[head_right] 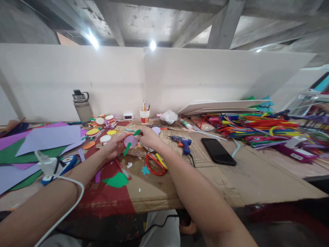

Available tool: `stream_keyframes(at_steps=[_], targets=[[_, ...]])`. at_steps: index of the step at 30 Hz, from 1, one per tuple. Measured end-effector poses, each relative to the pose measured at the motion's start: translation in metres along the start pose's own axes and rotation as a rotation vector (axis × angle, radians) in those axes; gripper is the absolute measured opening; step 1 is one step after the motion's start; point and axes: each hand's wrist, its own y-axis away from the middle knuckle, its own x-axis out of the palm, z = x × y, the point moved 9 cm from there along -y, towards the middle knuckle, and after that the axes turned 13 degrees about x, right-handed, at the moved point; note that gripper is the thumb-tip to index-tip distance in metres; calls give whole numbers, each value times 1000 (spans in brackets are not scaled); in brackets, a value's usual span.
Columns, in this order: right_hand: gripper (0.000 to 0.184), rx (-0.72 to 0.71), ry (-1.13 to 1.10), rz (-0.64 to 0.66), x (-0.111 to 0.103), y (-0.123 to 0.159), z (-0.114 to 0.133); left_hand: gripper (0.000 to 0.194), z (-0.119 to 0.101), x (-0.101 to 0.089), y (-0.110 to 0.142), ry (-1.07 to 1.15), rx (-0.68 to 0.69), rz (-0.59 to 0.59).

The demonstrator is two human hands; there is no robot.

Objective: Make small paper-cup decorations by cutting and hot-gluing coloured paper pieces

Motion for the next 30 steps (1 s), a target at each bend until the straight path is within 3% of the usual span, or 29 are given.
stream_keyframes(at_steps=[7, 21, 30], targets=[[9, 50, 59, 11, 2, 0, -2, 27, 1, -1, -1, -15, 6, 28], [7, 36, -229, 66, 2, 6, 5, 26, -4, 7, 4, 46, -34, -26], [8, 52, -306, -14, 1, 2, 0, 25, -1, 5, -1, 71, 21, 8]])
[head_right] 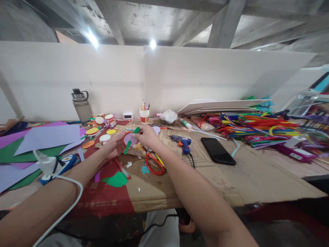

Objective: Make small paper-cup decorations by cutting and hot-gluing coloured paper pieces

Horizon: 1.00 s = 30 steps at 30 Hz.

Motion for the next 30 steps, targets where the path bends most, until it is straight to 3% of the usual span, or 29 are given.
stream_keyframes(at_steps=[16, 22, 30], targets=[[5, 1, 153, -67, -6, 4, 4, 25, 2, -2, -1, -8, 3, 15], [10, -89, 227, -164, -10, 6, 12, 23, -2, -3, -1, -6, 25, -22], [7, -73, 154, -116, -5, 5, 9, 24, -1, 0, -1, -21, 17, 12]])
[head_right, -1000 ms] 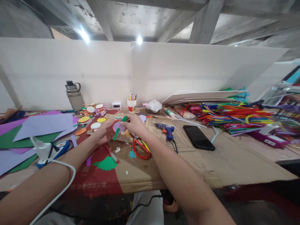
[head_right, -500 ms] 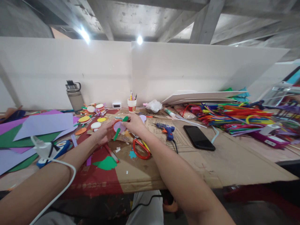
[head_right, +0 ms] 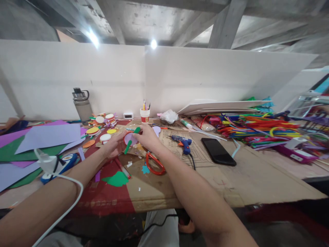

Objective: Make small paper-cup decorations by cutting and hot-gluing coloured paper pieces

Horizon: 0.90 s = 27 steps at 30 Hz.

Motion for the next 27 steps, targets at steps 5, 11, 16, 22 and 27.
stream_keyframes(at_steps=[5, 11, 16, 22, 27], targets=[[6, 0, -64, 12, -3, 1, 3, 25, -5, 3, 1, 12, 17, 3], [9, 50, -99, 48, 1, -1, -4, 33, 3, 7, 3, 37, -67, 36], [12, 62, -70, 9, -1, -4, -12, 32, 2, 11, 3, -5, -48, 96], [11, -11, 37, -68, -7, -5, -9, 43, -3, 12, 2, -125, 20, 145], [11, -71, 147, -145, -12, 0, -1, 43, -3, 7, 0, -172, 39, 133]])
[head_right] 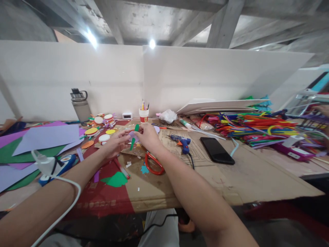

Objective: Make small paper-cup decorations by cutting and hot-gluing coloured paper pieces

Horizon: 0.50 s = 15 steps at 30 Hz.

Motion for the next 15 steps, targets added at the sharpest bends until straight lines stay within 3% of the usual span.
stream_keyframes(at_steps=[4, 11, 15], targets=[[16, -29, 6, -14, -1, 2, 5, 42, -2, 1, 0, 7, 18, 10], [16, -34, -13, 18, 2, 1, 5, 68, -10, 1, 0, -3, 53, -25], [13, -25, -37, 38, 5, 0, 4, 68, -19, 3, -1, -44, 112, -8]])
